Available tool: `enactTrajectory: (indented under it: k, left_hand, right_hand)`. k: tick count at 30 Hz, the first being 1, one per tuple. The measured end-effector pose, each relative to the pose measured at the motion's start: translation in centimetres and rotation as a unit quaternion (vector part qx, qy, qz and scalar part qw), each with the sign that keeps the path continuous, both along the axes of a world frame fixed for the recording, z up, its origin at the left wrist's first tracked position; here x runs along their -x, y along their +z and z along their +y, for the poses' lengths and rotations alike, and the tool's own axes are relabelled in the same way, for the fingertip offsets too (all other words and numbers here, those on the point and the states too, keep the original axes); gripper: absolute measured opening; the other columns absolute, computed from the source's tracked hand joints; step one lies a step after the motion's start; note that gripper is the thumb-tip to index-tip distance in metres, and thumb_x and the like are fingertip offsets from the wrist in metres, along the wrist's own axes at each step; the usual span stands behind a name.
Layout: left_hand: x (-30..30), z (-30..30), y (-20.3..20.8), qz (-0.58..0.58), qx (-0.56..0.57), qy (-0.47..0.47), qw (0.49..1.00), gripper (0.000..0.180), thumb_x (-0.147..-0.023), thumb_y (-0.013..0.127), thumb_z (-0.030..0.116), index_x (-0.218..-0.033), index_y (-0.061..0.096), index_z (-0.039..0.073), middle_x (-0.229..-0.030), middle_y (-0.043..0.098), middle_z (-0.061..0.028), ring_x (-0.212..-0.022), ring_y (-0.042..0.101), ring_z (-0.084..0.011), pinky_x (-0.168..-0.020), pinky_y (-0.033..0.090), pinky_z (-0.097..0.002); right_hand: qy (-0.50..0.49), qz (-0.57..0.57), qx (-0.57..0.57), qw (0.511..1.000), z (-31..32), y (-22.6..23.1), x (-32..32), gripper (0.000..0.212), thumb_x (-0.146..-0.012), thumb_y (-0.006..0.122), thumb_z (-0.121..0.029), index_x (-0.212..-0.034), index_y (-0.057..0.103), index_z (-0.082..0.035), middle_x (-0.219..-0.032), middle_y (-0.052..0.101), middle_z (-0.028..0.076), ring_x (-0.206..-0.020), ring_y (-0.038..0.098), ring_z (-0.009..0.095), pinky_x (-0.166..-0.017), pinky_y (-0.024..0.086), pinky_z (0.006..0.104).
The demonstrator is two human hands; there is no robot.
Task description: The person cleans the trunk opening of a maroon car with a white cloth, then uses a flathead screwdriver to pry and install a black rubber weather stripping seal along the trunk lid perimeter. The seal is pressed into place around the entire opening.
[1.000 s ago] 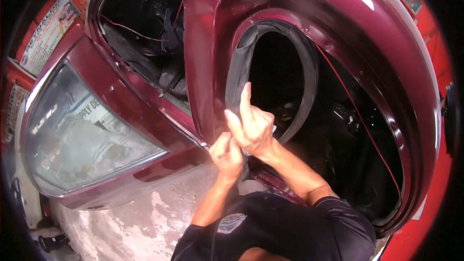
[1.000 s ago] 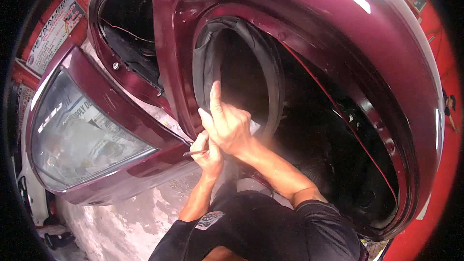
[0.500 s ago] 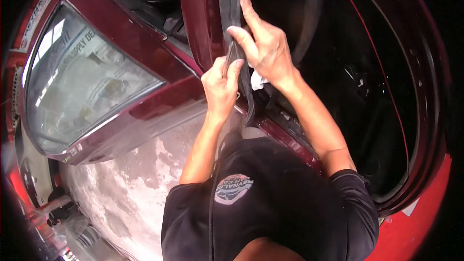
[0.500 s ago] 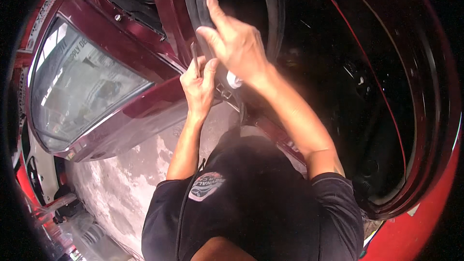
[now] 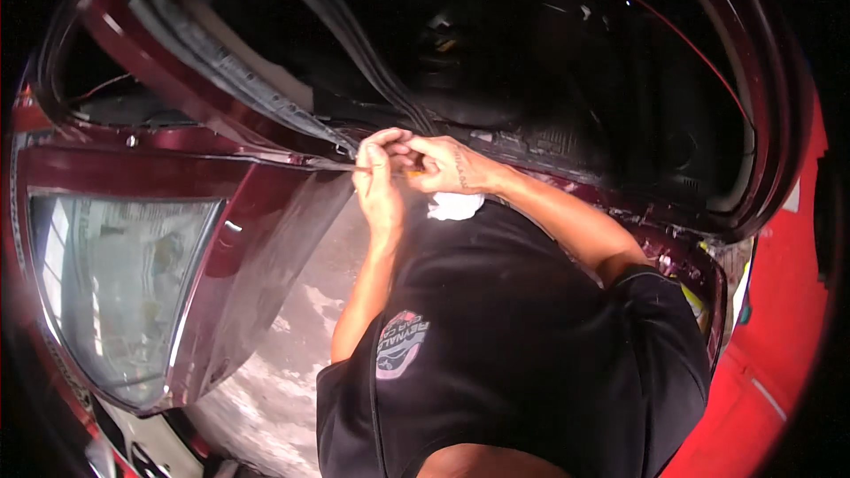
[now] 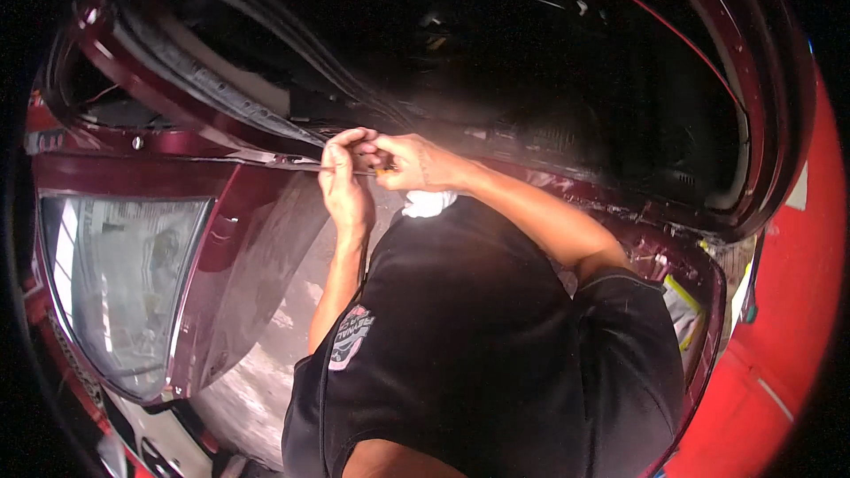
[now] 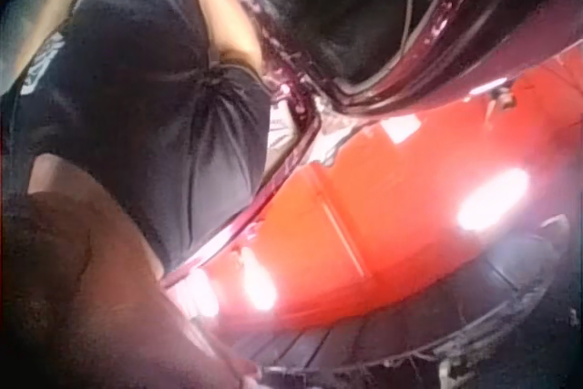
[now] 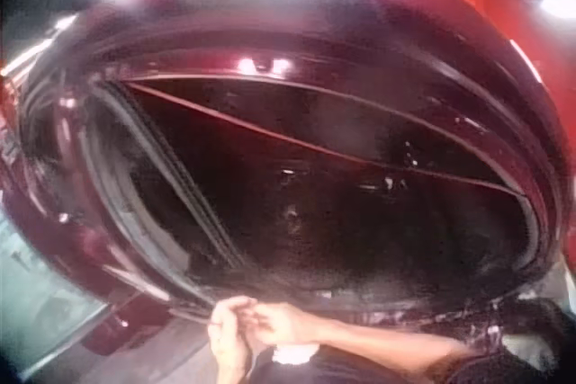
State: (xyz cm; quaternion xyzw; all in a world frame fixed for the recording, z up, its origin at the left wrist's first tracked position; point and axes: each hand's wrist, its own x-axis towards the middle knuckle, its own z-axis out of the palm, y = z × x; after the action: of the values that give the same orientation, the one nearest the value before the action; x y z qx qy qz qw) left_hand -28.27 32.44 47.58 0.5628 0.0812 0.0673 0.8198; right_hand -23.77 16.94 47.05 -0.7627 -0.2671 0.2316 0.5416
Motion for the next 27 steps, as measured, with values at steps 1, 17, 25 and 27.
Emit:
enactTrajectory:
  k: [1,17,25,27]
  left_hand:
    - [-0.1,-1.2,-0.8,0.03,0.038,-0.019,0.999,0.042,-0.112,0.046,0.035,-0.118,0.065,-0.002,-0.107,0.069,-0.0079,-0.088,0.061,-0.0106,-0.082,0.052,-0.0269]
    - [1.7,0.9,-11.6,0.152,-0.265,-0.347,0.887,0.05,-0.101,0.064,0.031,-0.14,0.058,0.0,-0.136,0.064,-0.0228,-0.131,0.058,-0.0327,-0.112,0.043,-0.0423]
    - [8.7,8.9,-12.6,0.304,-0.291,-0.23,0.877,0.043,-0.102,0.065,0.028,-0.135,0.063,0.001,-0.125,0.07,-0.0169,-0.114,0.067,-0.026,-0.097,0.053,-0.0391]
    - [9.1,9.0,-12.4,0.306,-0.225,-0.22,0.899,0.041,-0.103,0.064,0.026,-0.134,0.063,0.0,-0.123,0.071,-0.0157,-0.109,0.068,-0.0238,-0.093,0.055,-0.0375]
  right_hand:
    - [-0.019,-0.006,0.004,1.0,-1.1,-1.1,0.6,0.043,-0.087,0.071,-0.018,-0.124,0.059,-0.001,-0.093,0.069,0.017,-0.082,0.069,0.022,-0.07,0.054,0.038]
    - [-0.347,-0.085,0.166,0.919,-11.5,-28.6,-16.9,0.024,-0.1,0.055,-0.018,-0.113,0.067,-0.003,-0.099,0.07,0.018,-0.092,0.067,0.033,-0.084,0.053,0.0442]
    - [-0.353,-0.143,0.417,0.825,-10.0,-31.7,-28.1,0.032,-0.099,0.06,-0.02,-0.127,0.064,-0.004,-0.113,0.07,0.015,-0.104,0.066,0.028,-0.092,0.051,0.0409]
    - [-0.342,-0.184,0.448,0.805,-11.4,-31.3,-28.8,0.035,-0.099,0.06,-0.021,-0.129,0.063,-0.004,-0.116,0.069,0.014,-0.106,0.065,0.027,-0.094,0.05,0.0402]
